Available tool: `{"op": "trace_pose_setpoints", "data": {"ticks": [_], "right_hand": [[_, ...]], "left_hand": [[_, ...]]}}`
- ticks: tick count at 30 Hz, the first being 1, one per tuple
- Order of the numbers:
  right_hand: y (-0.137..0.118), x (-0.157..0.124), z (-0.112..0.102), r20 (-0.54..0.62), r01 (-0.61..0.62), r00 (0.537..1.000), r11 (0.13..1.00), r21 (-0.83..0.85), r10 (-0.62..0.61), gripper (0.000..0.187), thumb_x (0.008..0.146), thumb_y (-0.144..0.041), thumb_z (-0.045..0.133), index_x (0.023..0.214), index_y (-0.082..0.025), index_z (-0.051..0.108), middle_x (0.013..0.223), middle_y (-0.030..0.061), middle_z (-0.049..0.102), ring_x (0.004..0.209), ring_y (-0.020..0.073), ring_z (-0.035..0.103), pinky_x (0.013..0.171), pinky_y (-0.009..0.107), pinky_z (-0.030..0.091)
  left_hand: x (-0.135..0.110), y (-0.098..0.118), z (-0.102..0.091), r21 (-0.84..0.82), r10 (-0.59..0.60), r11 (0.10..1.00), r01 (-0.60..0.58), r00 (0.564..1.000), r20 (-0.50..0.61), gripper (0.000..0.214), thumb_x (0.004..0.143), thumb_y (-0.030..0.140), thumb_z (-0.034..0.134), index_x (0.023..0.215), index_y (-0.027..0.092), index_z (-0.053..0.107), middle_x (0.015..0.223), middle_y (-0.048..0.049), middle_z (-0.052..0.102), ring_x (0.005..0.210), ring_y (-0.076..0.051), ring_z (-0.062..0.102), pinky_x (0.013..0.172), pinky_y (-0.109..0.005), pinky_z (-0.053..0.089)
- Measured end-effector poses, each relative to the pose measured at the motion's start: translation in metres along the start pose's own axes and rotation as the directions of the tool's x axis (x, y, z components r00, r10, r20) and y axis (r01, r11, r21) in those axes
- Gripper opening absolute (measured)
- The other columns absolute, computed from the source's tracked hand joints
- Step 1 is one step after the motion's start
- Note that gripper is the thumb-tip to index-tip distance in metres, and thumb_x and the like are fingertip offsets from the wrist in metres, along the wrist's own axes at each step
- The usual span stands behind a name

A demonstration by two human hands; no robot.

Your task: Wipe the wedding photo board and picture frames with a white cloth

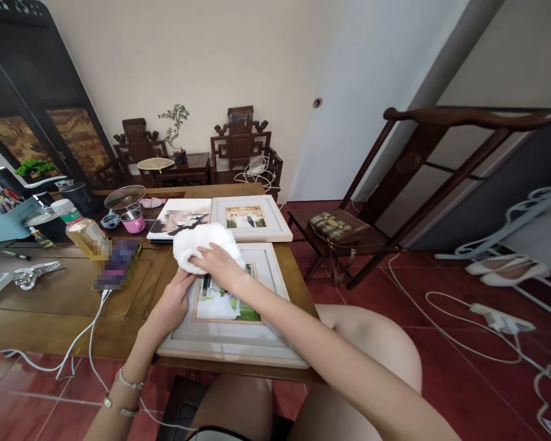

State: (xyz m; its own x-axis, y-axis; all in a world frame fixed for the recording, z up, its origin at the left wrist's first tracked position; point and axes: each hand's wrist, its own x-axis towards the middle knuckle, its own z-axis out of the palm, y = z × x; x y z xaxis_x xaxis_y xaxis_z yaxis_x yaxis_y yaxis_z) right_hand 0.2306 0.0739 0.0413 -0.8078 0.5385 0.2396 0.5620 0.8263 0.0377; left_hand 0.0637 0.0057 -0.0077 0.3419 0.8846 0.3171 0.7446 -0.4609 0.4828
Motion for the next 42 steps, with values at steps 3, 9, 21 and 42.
{"op": "trace_pose_setpoints", "data": {"ticks": [3, 9, 21, 42], "right_hand": [[0.010, -0.022, -0.010, 0.030, -0.067, 0.997, 0.997, -0.028, 0.068, 0.054, 0.068, 0.008, 0.044, 0.115, -0.015, 0.058, 0.110, 0.0138, 0.064, 0.108, 0.0225, 0.057, 0.102, 0.038, 0.032], [0.042, -0.079, -0.037, 0.082, -0.204, 0.974, 0.973, -0.104, 0.213, 0.057, 0.065, 0.011, 0.037, 0.108, -0.016, 0.063, 0.095, 0.0098, 0.069, 0.090, 0.0219, 0.064, 0.102, 0.042, 0.032], [0.005, -0.152, -0.049, 0.028, -0.238, 0.968, 0.945, -0.223, 0.251, 0.059, 0.057, 0.010, 0.039, 0.105, -0.014, 0.064, 0.098, 0.0137, 0.069, 0.095, 0.0235, 0.064, 0.095, 0.039, 0.043], [0.022, -0.101, -0.024, 0.065, -0.373, 0.919, 0.911, -0.178, 0.389, 0.065, 0.062, 0.010, 0.042, 0.122, -0.012, 0.057, 0.134, 0.0202, 0.051, 0.133, 0.0315, 0.034, 0.106, 0.053, 0.028]], "left_hand": [[-0.001, -0.002, 0.003, 0.020, -0.045, 0.999, 0.045, 0.999, 0.009, 0.064, 0.076, -0.005, 0.032, 0.135, 0.013, 0.044, 0.146, -0.0139, 0.039, 0.139, -0.023, 0.029, 0.113, -0.048, 0.027], [-0.004, -0.003, 0.005, 0.020, -0.064, 0.998, 0.064, 0.998, 0.010, 0.063, 0.076, -0.006, 0.031, 0.135, 0.012, 0.044, 0.147, -0.0145, 0.038, 0.139, -0.023, 0.028, 0.112, -0.048, 0.028], [-0.003, -0.002, 0.003, 0.058, -0.073, 0.996, 0.072, 0.997, 0.021, 0.065, 0.074, -0.007, 0.031, 0.135, 0.012, 0.043, 0.147, -0.0139, 0.037, 0.140, -0.022, 0.027, 0.112, -0.046, 0.028], [-0.003, -0.001, -0.003, 0.012, -0.028, 1.000, 0.027, 0.998, 0.061, 0.068, 0.074, -0.008, 0.031, 0.136, 0.017, 0.043, 0.146, -0.0107, 0.039, 0.142, -0.022, 0.022, 0.112, -0.051, 0.026]]}}
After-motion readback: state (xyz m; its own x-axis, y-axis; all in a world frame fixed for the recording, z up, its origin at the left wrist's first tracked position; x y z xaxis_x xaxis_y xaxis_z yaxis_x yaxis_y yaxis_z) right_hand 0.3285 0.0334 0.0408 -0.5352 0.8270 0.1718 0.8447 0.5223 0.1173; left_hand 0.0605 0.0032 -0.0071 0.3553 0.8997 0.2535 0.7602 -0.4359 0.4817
